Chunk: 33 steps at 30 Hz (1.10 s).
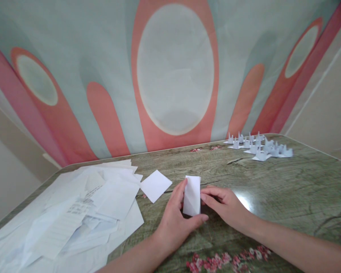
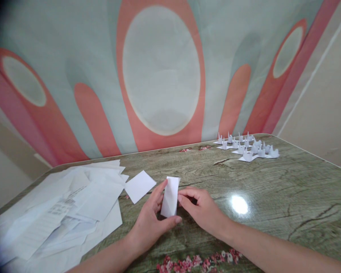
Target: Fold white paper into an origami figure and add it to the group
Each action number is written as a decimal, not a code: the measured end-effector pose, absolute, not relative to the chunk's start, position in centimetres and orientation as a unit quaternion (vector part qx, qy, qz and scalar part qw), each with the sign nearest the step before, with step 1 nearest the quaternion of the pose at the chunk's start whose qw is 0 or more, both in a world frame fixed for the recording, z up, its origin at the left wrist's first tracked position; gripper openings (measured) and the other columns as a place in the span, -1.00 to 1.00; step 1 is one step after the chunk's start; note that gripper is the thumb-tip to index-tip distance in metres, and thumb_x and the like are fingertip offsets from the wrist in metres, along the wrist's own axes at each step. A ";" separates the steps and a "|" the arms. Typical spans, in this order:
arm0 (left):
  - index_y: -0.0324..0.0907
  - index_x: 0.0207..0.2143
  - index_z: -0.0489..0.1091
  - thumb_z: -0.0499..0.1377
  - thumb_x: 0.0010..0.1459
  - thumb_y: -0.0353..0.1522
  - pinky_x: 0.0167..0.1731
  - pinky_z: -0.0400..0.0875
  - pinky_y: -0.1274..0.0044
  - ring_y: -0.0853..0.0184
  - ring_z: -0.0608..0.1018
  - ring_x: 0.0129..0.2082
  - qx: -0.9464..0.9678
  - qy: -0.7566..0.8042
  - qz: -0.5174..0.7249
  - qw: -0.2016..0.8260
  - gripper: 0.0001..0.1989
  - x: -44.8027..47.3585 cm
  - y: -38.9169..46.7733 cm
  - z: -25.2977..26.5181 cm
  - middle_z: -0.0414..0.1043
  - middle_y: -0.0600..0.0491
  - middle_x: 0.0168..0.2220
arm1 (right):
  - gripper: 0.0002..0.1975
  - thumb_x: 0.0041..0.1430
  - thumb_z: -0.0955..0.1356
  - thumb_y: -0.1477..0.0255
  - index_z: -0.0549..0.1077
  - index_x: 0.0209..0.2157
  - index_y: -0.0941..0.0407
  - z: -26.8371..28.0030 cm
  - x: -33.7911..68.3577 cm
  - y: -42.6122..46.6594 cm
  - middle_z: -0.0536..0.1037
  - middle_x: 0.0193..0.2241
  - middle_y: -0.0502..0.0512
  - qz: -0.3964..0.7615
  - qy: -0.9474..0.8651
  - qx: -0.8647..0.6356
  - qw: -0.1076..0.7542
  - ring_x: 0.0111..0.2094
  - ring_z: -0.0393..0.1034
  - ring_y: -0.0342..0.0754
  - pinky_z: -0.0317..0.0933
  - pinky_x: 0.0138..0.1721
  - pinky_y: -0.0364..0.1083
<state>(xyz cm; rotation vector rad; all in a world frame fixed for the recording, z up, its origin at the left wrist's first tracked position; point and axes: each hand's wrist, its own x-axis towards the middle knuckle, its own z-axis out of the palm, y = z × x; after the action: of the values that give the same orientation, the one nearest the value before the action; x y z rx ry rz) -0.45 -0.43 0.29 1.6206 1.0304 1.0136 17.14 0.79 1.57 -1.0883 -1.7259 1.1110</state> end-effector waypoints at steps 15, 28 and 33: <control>-0.19 0.23 -0.13 0.15 0.08 -0.37 0.01 0.24 0.36 0.19 0.38 -0.01 0.637 0.403 0.408 0.515 -0.28 -0.3 -0.7 0.7 0.30 -0.12 0.02 | -0.70 0.17 0.22 0.28 0.44 -0.49 0.14 1.7 17.2 0.8 0.45 -0.50 0.02 0.432 -0.684 -0.438 0.392 -0.42 0.30 -0.08 0.16 -0.37 -0.16; -0.18 0.14 0.15 0.01 0.16 -0.25 0.14 0.04 0.35 0.18 0.17 0.16 0.579 0.436 0.446 0.525 -0.51 -0.9 -0.5 1.5 0.17 0.01 0.15 | -0.71 0.16 0.21 0.28 0.48 -0.36 0.15 1.3 17.5 1.3 0.46 -0.48 -0.01 0.434 -0.651 -0.477 0.402 -0.42 0.29 -0.09 0.16 -0.39 -0.16; -0.20 0.09 0.21 0.03 0.16 -0.23 0.06 0.18 0.36 0.16 0.31 0.07 0.559 0.449 0.448 0.533 -0.54 -0.5 -0.4 1.6 0.31 -0.01 0.05 | -0.71 0.15 0.22 0.27 0.46 -0.27 0.14 1.0 17.7 1.5 0.48 -0.42 0.02 0.453 -0.643 -0.469 0.402 -0.40 0.32 -0.07 0.20 -0.38 -0.14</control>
<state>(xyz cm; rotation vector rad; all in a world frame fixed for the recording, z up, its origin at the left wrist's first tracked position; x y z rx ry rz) -0.52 -0.39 1.59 1.3326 1.0712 1.0686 17.71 1.48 1.01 -1.1868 -1.6242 1.1459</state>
